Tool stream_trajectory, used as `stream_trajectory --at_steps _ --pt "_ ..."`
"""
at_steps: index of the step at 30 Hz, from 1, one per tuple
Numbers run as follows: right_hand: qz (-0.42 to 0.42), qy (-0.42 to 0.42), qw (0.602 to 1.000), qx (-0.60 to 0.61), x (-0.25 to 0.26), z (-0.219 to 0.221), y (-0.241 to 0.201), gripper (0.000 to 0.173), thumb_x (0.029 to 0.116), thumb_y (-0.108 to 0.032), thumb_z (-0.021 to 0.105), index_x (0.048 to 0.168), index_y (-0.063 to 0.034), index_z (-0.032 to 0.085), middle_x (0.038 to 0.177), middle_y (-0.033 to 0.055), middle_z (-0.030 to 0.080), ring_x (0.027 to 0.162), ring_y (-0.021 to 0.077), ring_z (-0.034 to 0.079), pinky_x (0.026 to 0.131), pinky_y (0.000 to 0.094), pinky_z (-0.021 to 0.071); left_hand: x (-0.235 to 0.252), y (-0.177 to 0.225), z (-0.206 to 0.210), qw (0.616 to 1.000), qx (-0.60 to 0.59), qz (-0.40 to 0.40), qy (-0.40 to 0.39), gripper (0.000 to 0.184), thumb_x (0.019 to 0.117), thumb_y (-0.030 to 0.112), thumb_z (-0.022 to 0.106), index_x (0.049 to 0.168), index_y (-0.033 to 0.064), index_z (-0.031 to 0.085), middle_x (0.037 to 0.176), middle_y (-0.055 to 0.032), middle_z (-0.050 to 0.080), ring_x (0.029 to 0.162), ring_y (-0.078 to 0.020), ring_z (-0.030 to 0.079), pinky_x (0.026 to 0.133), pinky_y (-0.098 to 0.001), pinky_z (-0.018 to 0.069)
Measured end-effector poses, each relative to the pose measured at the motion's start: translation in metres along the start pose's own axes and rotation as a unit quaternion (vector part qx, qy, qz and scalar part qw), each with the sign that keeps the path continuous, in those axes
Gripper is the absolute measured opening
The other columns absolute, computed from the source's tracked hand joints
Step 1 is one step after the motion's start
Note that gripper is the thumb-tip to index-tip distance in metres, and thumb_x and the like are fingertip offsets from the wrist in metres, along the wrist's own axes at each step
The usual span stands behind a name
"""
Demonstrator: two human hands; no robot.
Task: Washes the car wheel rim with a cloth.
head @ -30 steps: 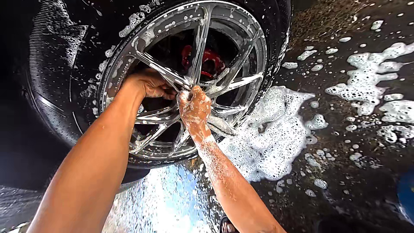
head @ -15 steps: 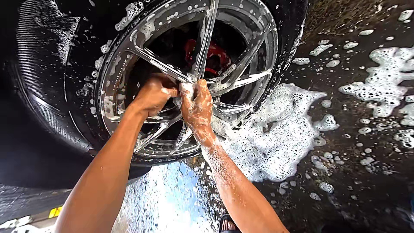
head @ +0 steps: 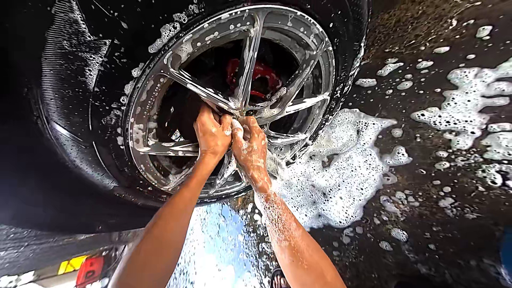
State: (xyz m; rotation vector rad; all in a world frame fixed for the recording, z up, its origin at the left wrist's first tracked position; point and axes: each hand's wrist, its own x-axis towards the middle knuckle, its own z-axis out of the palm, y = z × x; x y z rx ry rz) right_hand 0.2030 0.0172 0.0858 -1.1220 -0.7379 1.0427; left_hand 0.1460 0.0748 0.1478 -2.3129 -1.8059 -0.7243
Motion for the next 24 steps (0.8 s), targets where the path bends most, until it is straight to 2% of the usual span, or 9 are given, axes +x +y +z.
stream_trajectory --at_steps 2,5,9,13,16,19,21,23,24 --pt "-0.055 0.024 0.998 0.006 0.000 0.000 0.003 0.029 0.1041 -0.017 0.051 0.128 -0.0051 0.062 0.091 0.0181 0.069 0.073 0.0313 0.066 0.061 0.0497 0.0523 -0.003 0.004 0.006 0.999 -0.010 -0.013 0.039 0.022 0.0901 0.009 0.062 0.109 -0.0021 0.060 0.074 -0.0029 0.056 0.064 -0.0092 0.052 0.064 -0.0294 0.0453" --pt "0.017 0.030 0.996 0.082 0.007 0.004 -0.002 0.024 0.1021 -0.022 0.057 0.121 -0.0078 0.053 0.072 0.0108 0.059 0.052 0.0204 0.053 0.047 0.0357 0.0443 0.001 0.009 0.000 0.989 -0.124 -0.075 0.005 0.013 0.0878 0.002 0.063 0.101 0.0006 0.062 0.077 -0.0016 0.061 0.068 -0.0070 0.058 0.066 -0.0276 0.0507" --pt "0.007 0.076 0.994 0.075 0.010 0.021 -0.008 0.021 0.1030 -0.015 0.053 0.118 -0.0019 0.049 0.076 0.0102 0.056 0.059 0.0194 0.055 0.053 0.0359 0.0476 0.010 0.007 -0.017 0.932 -0.311 -0.177 -0.065 0.027 0.0839 -0.009 0.054 0.072 0.0156 0.053 0.061 0.0088 0.054 0.053 -0.0008 0.049 0.054 -0.0178 0.0453" --pt "-0.039 0.104 0.994 -0.005 0.011 0.025 -0.023 0.021 0.1032 -0.010 0.050 0.117 0.0052 0.052 0.084 0.0201 0.062 0.073 0.0305 0.065 0.061 0.0447 0.0535 0.022 -0.001 -0.033 0.955 -0.231 -0.077 -0.171 0.011 0.0878 -0.002 0.067 0.091 0.0082 0.065 0.077 0.0050 0.068 0.071 -0.0021 0.066 0.070 -0.0229 0.0575" --pt "-0.047 0.089 0.995 -0.008 0.014 0.020 -0.031 0.016 0.1026 -0.010 0.049 0.112 0.0026 0.052 0.080 0.0171 0.059 0.066 0.0278 0.063 0.055 0.0413 0.0512 0.028 -0.003 -0.037 0.964 -0.195 -0.027 -0.177 0.011 0.0882 -0.002 0.065 0.096 0.0062 0.065 0.083 0.0042 0.068 0.077 -0.0005 0.066 0.074 -0.0222 0.0571" --pt "-0.050 0.066 0.994 0.078 0.016 0.016 -0.023 0.016 0.1007 -0.014 0.051 0.112 -0.0024 0.053 0.075 0.0116 0.057 0.057 0.0206 0.057 0.049 0.0356 0.0468 0.030 -0.003 -0.033 0.979 -0.146 0.040 -0.137 0.015 0.0845 0.001 0.067 0.099 0.0032 0.064 0.086 0.0020 0.069 0.079 0.0011 0.066 0.074 -0.0207 0.0564" --pt "-0.035 0.040 0.996 0.072 0.011 0.010 -0.012 0.025 0.1001 -0.018 0.056 0.119 -0.0013 0.054 0.084 0.0134 0.063 0.067 0.0217 0.062 0.058 0.0381 0.0516 0.025 -0.002 -0.025 0.989 -0.101 0.047 -0.092 0.020 0.0847 0.005 0.068 0.104 0.0003 0.063 0.091 -0.0028 0.069 0.084 -0.0023 0.066 0.079 -0.0240 0.0561" --pt "0.005 -0.003 1.000 0.011 0.006 0.005 -0.008 0.034 0.0959 -0.017 0.061 0.124 0.0021 0.060 0.094 0.0203 0.070 0.084 0.0321 0.069 0.073 0.0518 0.0557 0.021 -0.001 -0.018 0.996 -0.057 0.025 -0.062 0.019 0.0880 0.011 0.065 0.105 0.0011 0.063 0.089 -0.0048 0.068 0.082 -0.0072 0.066 0.078 -0.0303 0.0545" --pt "0.017 -0.027 0.999 -0.001 0.000 0.005 -0.005 0.033 0.0977 -0.017 0.060 0.125 0.0001 0.062 0.091 0.0206 0.069 0.081 0.0334 0.068 0.070 0.0533 0.0545 0.019 0.000 -0.017 0.997 -0.049 0.007 -0.064 0.017 0.0905 0.013 0.064 0.104 0.0018 0.063 0.087 -0.0051 0.067 0.078 -0.0093 0.065 0.075 -0.0331 0.0540"
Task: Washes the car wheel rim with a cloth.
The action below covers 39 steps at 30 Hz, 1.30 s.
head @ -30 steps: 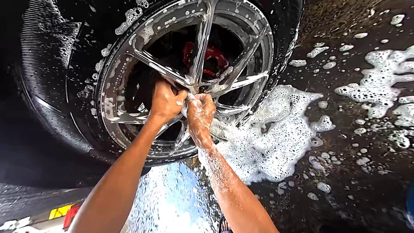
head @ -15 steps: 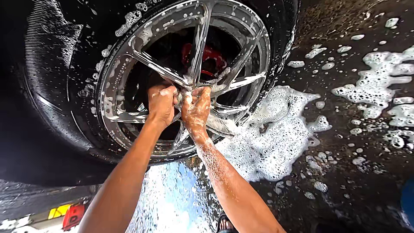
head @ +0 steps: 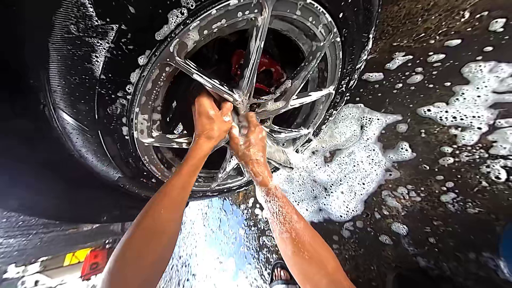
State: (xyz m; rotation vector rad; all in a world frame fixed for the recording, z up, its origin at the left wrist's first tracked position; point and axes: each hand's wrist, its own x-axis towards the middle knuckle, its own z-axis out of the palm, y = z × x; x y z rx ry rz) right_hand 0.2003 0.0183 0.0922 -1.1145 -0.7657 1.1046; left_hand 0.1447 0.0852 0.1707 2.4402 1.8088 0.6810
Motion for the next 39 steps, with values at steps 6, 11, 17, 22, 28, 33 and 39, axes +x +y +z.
stream_trajectory --at_steps 6,11,17,22,28,33,39 --pt "-0.112 0.081 0.988 0.067 0.018 0.004 -0.012 0.018 0.0922 0.004 0.056 0.099 0.0055 0.072 0.082 0.0153 0.071 0.074 0.0229 0.068 0.071 0.0429 0.0553 0.005 -0.012 -0.029 0.970 -0.215 -0.056 -0.098 0.016 0.0878 -0.001 0.060 0.101 0.0073 0.064 0.084 0.0064 0.067 0.073 -0.0023 0.063 0.070 -0.0234 0.0555" --pt "-0.076 0.063 0.995 -0.010 0.028 -0.065 0.023 0.023 0.1016 -0.010 0.051 0.110 0.0028 0.068 0.091 0.0151 0.070 0.075 0.0211 0.067 0.070 0.0426 0.0575 -0.059 0.004 -0.031 0.996 0.035 -0.031 -0.082 0.024 0.0977 0.008 0.054 0.113 -0.0055 0.066 0.074 -0.0117 0.064 0.062 -0.0177 0.059 0.062 -0.0388 0.0516" --pt "0.110 -0.256 0.922 -0.270 0.005 -0.084 0.127 0.022 0.0954 -0.004 0.061 0.114 0.0060 0.069 0.116 0.0280 0.068 0.114 0.0426 0.064 0.100 0.0595 0.0477 -0.214 -0.098 0.116 0.848 0.090 -0.312 -0.418 0.056 0.1010 0.028 0.061 0.142 -0.0087 0.050 0.138 -0.0341 0.055 0.133 -0.0474 0.051 0.112 -0.0597 0.0384" --pt "0.159 -0.264 0.915 -0.262 -0.015 -0.071 0.127 0.030 0.1000 -0.005 0.053 0.126 0.0044 0.064 0.128 0.0240 0.065 0.124 0.0349 0.061 0.108 0.0494 0.0450 -0.300 -0.152 0.204 0.805 0.095 -0.404 -0.425 0.036 0.1019 0.027 0.056 0.127 0.0029 0.066 0.149 -0.0287 0.045 0.140 -0.0487 0.039 0.107 -0.0706 0.0335" --pt "0.158 -0.297 0.903 -0.267 -0.016 -0.080 0.147 0.031 0.0999 -0.006 0.051 0.128 0.0035 0.063 0.129 0.0241 0.064 0.125 0.0359 0.059 0.109 0.0513 0.0434 -0.290 -0.150 0.229 0.850 0.024 -0.371 -0.372 0.046 0.0985 0.035 0.063 0.122 -0.0048 0.064 0.123 -0.0297 0.063 0.121 -0.0453 0.059 0.101 -0.0642 0.0451" --pt "0.174 -0.308 0.896 -0.267 -0.010 -0.099 0.144 0.031 0.0985 -0.004 0.053 0.126 0.0047 0.064 0.129 0.0253 0.063 0.126 0.0371 0.059 0.108 0.0519 0.0431 -0.254 -0.118 0.206 0.885 -0.009 -0.276 -0.375 0.031 0.1007 0.014 0.051 0.092 -0.0115 0.066 0.091 -0.0254 0.065 0.091 -0.0371 0.064 0.087 -0.0549 0.0496" --pt "0.165 -0.280 0.908 -0.263 -0.010 -0.122 0.095 0.035 0.1058 -0.025 0.054 0.123 0.0035 0.066 0.126 0.0261 0.064 0.122 0.0396 0.060 0.105 0.0564 0.0444 -0.152 -0.038 0.109 0.950 -0.168 -0.201 -0.169 0.026 0.1068 0.011 0.042 0.103 -0.0044 0.063 0.085 -0.0065 0.060 0.079 -0.0095 0.059 0.076 -0.0306 0.0521"
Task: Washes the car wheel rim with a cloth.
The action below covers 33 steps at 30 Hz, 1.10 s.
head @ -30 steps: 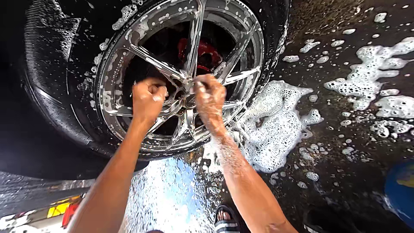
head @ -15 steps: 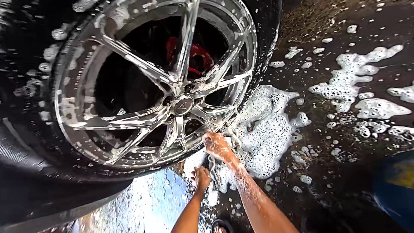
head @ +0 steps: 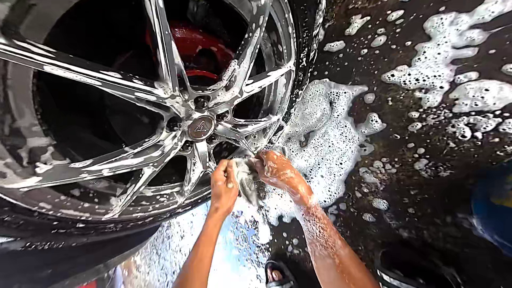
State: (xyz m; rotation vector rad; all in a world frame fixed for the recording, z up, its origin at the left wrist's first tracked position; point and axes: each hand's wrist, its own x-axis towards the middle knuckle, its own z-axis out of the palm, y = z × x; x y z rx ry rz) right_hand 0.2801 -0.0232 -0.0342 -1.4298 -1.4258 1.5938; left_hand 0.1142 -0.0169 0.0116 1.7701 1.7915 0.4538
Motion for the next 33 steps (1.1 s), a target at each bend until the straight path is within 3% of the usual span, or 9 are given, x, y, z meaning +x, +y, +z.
stream_trajectory --at_steps 4,6,8,12,15,23,27,30,33 --pt "-0.319 0.148 0.925 0.142 -0.004 -0.009 -0.003 0.048 0.0842 -0.026 0.069 0.124 0.0000 0.067 0.133 0.0179 0.062 0.120 0.0244 0.061 0.098 0.0448 0.0510 0.016 0.080 -0.050 0.971 0.103 0.183 -0.112 0.020 0.1023 0.014 0.054 0.094 0.0046 0.069 0.077 0.0048 0.062 0.066 0.0040 0.054 0.062 -0.0152 0.0469" --pt "-0.377 0.116 0.899 0.189 -0.002 -0.021 -0.013 0.052 0.0806 -0.025 0.077 0.124 -0.0001 0.061 0.110 0.0061 0.067 0.095 0.0039 0.064 0.083 0.0220 0.0556 0.025 0.113 -0.063 0.941 0.150 0.244 -0.179 0.018 0.1005 0.021 0.058 0.094 0.0094 0.070 0.083 0.0070 0.064 0.072 0.0050 0.057 0.065 -0.0138 0.0478" --pt "-0.386 0.110 0.894 0.198 0.000 -0.023 -0.021 0.032 0.0770 -0.017 0.077 0.103 -0.0015 0.066 0.083 -0.0007 0.067 0.074 -0.0025 0.061 0.067 0.0161 0.0520 0.032 0.133 -0.072 0.906 0.224 0.274 -0.232 0.018 0.0920 0.033 0.068 0.096 0.0149 0.068 0.088 0.0077 0.065 0.080 0.0014 0.061 0.071 -0.0188 0.0524" --pt "-0.322 0.236 0.905 0.146 0.010 -0.024 -0.028 0.013 0.0879 -0.017 0.067 0.087 -0.0039 0.068 0.068 0.0027 0.062 0.059 0.0093 0.058 0.054 0.0301 0.0486 0.039 0.135 -0.096 0.903 0.296 0.253 -0.182 0.018 0.0911 0.012 0.068 0.108 0.0068 0.071 0.097 -0.0054 0.068 0.083 -0.0147 0.065 0.073 -0.0366 0.0555" --pt "-0.355 0.311 0.870 0.141 0.024 -0.026 -0.047 0.011 0.0934 -0.013 0.067 0.094 -0.0024 0.071 0.078 0.0072 0.068 0.066 0.0133 0.065 0.061 0.0318 0.0560 0.032 0.121 -0.113 0.933 0.277 0.226 -0.043 0.012 0.0857 0.006 0.061 0.094 0.0087 0.069 0.085 0.0006 0.061 0.062 -0.0027 0.054 0.054 -0.0198 0.0461" --pt "-0.413 0.384 0.817 0.123 0.071 -0.031 -0.124 0.018 0.0855 -0.001 0.068 0.102 0.0056 0.072 0.084 0.0181 0.071 0.078 0.0297 0.071 0.071 0.0446 0.0570 0.029 0.110 -0.131 0.896 0.201 0.326 0.225 0.023 0.0962 0.012 0.060 0.103 -0.0087 0.065 0.091 -0.0099 0.067 0.078 -0.0028 0.063 0.074 -0.0204 0.0538" --pt "-0.311 0.264 0.908 0.100 0.067 -0.045 -0.117 0.021 0.0934 -0.017 0.070 0.101 0.0021 0.065 0.082 0.0153 0.066 0.078 0.0291 0.067 0.071 0.0484 0.0532 0.051 0.120 -0.139 0.959 -0.045 0.215 0.179 0.013 0.1019 0.009 0.047 0.109 0.0123 0.056 0.095 0.0093 0.065 0.087 -0.0046 0.067 0.083 -0.0301 0.0596" --pt "-0.360 0.291 0.881 0.093 0.063 -0.056 -0.129 0.021 0.0857 -0.005 0.072 0.102 0.0062 0.066 0.081 0.0174 0.068 0.077 0.0297 0.069 0.070 0.0467 0.0559 0.070 0.136 -0.133 0.955 -0.273 0.103 0.055 0.043 0.1101 0.026 0.015 0.114 0.0171 0.056 0.109 0.0025 0.068 0.108 -0.0144 0.065 0.097 -0.0400 0.0522" --pt "-0.301 0.282 0.900 0.140 0.072 -0.046 -0.123 0.023 0.0884 -0.016 0.072 0.096 0.0039 0.064 0.079 0.0169 0.065 0.076 0.0295 0.066 0.068 0.0484 0.0524 0.092 0.142 -0.123 0.932 -0.355 0.072 0.008 0.055 0.1095 0.041 0.008 0.103 0.0179 0.057 0.093 -0.0019 0.070 0.098 -0.0157 0.067 0.092 -0.0400 0.0538"
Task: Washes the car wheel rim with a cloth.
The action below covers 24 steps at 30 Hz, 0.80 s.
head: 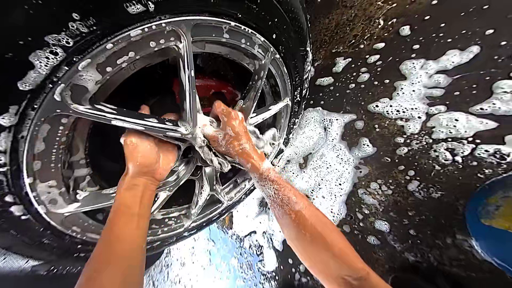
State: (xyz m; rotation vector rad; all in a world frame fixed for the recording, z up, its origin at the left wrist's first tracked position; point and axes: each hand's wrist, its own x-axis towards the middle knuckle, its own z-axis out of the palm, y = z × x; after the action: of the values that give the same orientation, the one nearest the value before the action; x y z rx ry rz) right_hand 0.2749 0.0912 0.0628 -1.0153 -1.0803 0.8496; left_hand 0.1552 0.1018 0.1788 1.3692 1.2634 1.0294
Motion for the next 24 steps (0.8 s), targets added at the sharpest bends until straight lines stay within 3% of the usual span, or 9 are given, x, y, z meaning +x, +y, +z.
stream_trajectory --at_steps 4,8,11,13,15,18,19,21,24 --pt "0.094 -0.131 0.983 -0.089 0.011 -0.016 -0.022 0.030 0.0967 -0.026 0.067 0.102 0.0040 0.068 0.102 0.0222 0.068 0.100 0.0360 0.067 0.081 0.0568 0.0527 0.001 -0.007 0.004 0.999 -0.017 0.010 0.038 0.046 0.1095 0.037 0.011 0.095 0.0189 0.051 0.083 -0.0004 0.063 0.088 -0.0156 0.065 0.087 -0.0412 0.0535" --pt "0.040 -0.055 0.997 -0.048 0.012 -0.016 -0.035 0.012 0.0856 -0.008 0.070 0.090 0.0028 0.066 0.088 0.0169 0.066 0.087 0.0299 0.066 0.073 0.0497 0.0519 -0.009 -0.012 0.011 0.995 0.035 0.066 0.067 0.036 0.1120 0.031 0.014 0.119 0.0191 0.047 0.106 0.0023 0.061 0.105 -0.0114 0.062 0.097 -0.0372 0.0515" --pt "0.126 -0.132 0.982 -0.057 0.008 -0.014 -0.009 0.036 0.0941 -0.031 0.071 0.097 0.0049 0.066 0.094 0.0223 0.067 0.092 0.0356 0.066 0.080 0.0564 0.0523 -0.013 -0.014 0.020 0.990 0.037 0.084 0.103 0.041 0.1128 0.032 0.013 0.142 0.0178 0.038 0.132 0.0014 0.055 0.127 -0.0111 0.053 0.109 -0.0370 0.0445" --pt "0.163 -0.195 0.959 -0.122 0.016 -0.023 -0.018 0.044 0.0950 -0.038 0.071 0.099 0.0050 0.067 0.102 0.0239 0.067 0.098 0.0378 0.066 0.083 0.0584 0.0520 -0.013 -0.014 0.022 0.992 0.018 0.082 0.098 0.044 0.1127 0.033 0.011 0.145 0.0180 0.037 0.139 0.0009 0.053 0.133 -0.0117 0.050 0.113 -0.0382 0.0414" --pt "0.141 -0.218 0.954 -0.150 0.022 -0.035 -0.044 0.033 0.0948 -0.027 0.071 0.104 0.0050 0.066 0.109 0.0244 0.067 0.105 0.0383 0.066 0.086 0.0578 0.0526 -0.014 -0.016 0.017 0.995 0.021 0.069 0.074 0.042 0.1124 0.034 0.012 0.140 0.0187 0.040 0.131 0.0013 0.056 0.127 -0.0106 0.053 0.109 -0.0370 0.0436" --pt "0.125 -0.025 0.989 0.072 0.015 -0.048 -0.043 0.010 0.0945 -0.006 0.065 0.091 0.0032 0.066 0.084 0.0133 0.065 0.078 0.0204 0.063 0.071 0.0382 0.0530 -0.013 -0.020 0.000 0.995 0.072 0.063 0.033 0.049 0.1117 0.035 0.007 0.137 0.0143 0.043 0.124 0.0007 0.059 0.119 -0.0085 0.056 0.105 -0.0334 0.0469" --pt "0.167 0.096 0.962 0.193 0.013 -0.046 -0.037 0.016 0.0991 -0.009 0.059 0.087 -0.0005 0.066 0.076 0.0068 0.062 0.069 0.0131 0.060 0.064 0.0318 0.0524 -0.013 -0.022 -0.001 0.994 0.081 0.067 0.034 0.048 0.1118 0.033 0.007 0.136 0.0133 0.044 0.123 0.0006 0.060 0.118 -0.0079 0.056 0.104 -0.0324 0.0473" --pt "0.215 0.276 0.853 0.386 0.009 -0.039 -0.031 0.024 0.1074 -0.020 0.048 0.096 -0.0043 0.063 0.082 0.0022 0.061 0.077 0.0087 0.061 0.073 0.0299 0.0543 -0.012 -0.026 0.002 0.993 0.069 0.082 0.049 0.045 0.1121 0.029 0.009 0.138 0.0117 0.043 0.124 -0.0019 0.058 0.119 -0.0098 0.055 0.106 -0.0330 0.0459" --pt "0.191 0.326 0.752 0.540 0.022 -0.012 -0.038 0.022 0.1097 -0.017 0.039 0.112 -0.0041 0.056 0.097 0.0040 0.060 0.091 0.0093 0.061 0.084 0.0279 0.0537 -0.008 -0.029 0.005 0.991 0.053 0.109 0.051 0.046 0.1121 0.029 0.010 0.144 0.0146 0.040 0.132 -0.0011 0.057 0.126 -0.0107 0.053 0.109 -0.0339 0.0438"
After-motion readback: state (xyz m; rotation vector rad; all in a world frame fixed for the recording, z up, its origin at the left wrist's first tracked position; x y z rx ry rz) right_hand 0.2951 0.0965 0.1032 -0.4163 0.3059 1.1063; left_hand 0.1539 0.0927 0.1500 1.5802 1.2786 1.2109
